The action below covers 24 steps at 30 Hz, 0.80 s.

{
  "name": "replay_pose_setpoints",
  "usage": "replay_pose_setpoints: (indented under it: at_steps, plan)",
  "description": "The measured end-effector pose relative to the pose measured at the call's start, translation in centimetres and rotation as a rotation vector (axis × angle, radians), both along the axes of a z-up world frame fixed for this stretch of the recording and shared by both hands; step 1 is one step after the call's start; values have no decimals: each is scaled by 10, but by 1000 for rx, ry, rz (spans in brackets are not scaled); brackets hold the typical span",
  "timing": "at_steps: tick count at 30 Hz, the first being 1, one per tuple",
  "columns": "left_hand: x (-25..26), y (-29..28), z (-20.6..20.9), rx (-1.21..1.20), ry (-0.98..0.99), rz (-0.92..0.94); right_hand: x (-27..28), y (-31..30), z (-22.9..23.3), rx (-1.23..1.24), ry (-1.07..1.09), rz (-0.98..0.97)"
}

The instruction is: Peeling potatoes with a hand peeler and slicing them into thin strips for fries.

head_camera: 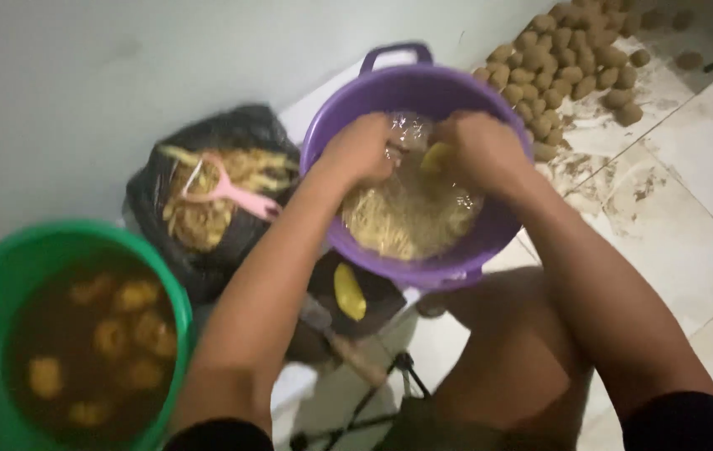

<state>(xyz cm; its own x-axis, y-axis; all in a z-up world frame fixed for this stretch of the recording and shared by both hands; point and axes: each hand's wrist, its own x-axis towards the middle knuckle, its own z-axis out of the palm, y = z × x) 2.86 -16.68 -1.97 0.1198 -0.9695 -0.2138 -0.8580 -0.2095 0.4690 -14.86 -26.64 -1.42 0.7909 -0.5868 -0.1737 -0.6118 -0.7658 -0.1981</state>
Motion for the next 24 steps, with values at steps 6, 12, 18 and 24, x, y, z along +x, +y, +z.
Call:
replay_pose_setpoints:
  at_steps: [6, 12, 18, 24]
  plan:
    - [-2, 22, 22, -80, 364, 82, -9, 23, 20, 37, -505, 76]
    - [-1, 43, 30, -161, 460, -3, -19, 47, 34, -15, -586, 43]
    - [3, 33, -16, -58, 305, -5, -16, 56, 30, -4, -514, -98]
    - [-20, 38, -1, 228, 20, 210, -21, 46, 12, -8, -431, -48]
